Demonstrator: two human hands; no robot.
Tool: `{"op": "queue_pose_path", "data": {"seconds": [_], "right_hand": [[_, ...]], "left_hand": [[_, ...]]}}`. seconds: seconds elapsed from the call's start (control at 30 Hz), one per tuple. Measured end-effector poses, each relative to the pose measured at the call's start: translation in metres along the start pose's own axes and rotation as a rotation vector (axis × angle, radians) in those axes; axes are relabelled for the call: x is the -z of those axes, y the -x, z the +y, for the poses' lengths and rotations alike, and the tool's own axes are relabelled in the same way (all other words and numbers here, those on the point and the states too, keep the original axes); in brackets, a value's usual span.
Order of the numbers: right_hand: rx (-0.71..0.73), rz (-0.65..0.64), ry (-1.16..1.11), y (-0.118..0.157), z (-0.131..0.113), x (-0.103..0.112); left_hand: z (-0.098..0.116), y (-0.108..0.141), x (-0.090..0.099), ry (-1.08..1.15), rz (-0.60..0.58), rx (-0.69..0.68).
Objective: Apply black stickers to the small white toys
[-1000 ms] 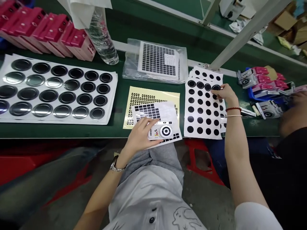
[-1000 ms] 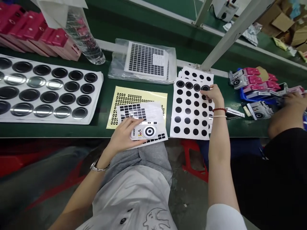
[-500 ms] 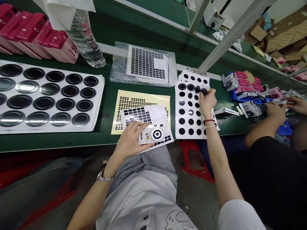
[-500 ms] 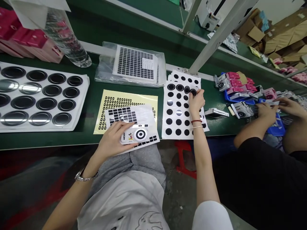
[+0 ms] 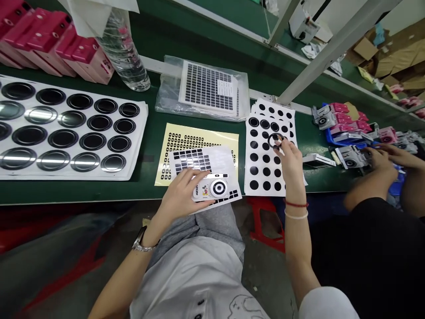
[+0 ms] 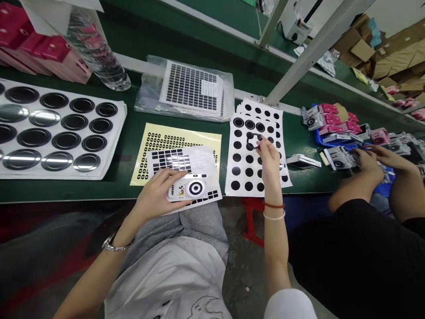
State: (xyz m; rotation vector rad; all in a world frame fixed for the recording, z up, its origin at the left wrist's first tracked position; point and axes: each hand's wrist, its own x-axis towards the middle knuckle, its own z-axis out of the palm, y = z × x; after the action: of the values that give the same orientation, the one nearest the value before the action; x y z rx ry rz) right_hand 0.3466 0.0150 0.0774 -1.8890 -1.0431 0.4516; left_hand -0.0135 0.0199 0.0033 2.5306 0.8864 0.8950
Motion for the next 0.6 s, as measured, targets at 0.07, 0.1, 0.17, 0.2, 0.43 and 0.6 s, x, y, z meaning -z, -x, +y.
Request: {"op": "queue_pose_path", "data": {"seconds": [0.07, 0.1, 0.17, 0.2, 0.43, 0.6], "right_hand": [[-0.099, -0.182, -0.257, 0.034, -0.014, -0.004], [-0.141, -0.256, -0.342, 0.05, -0.02, -0.007], [-0.192, -0.378, -0.412, 0.075, -0.03, -0.014], [-0.203, -0.427, -0.412, 0.085, -0.033, -0.019], [-0.249, -0.385, -0.446, 0.133, -0.024, -0.059], [-0.203, -0.283, -0.366, 0.162, -0.027, -0.074]], "left_hand": [[0.001, -0.001, 0.0, 0.009, 0.011, 0.008], [0.002, -0.001, 0.0, 0.014, 0.015, 0.011], [0.003, -0.002, 0.0, 0.023, 0.018, 0.016], [0.003, -0.002, -0.001, 0.025, 0.018, 0.018], [0.002, -0.001, -0.004, 0.02, 0.035, -0.011], [0.002, -0.001, -0.003, 0.06, 0.019, 0.019]]}}
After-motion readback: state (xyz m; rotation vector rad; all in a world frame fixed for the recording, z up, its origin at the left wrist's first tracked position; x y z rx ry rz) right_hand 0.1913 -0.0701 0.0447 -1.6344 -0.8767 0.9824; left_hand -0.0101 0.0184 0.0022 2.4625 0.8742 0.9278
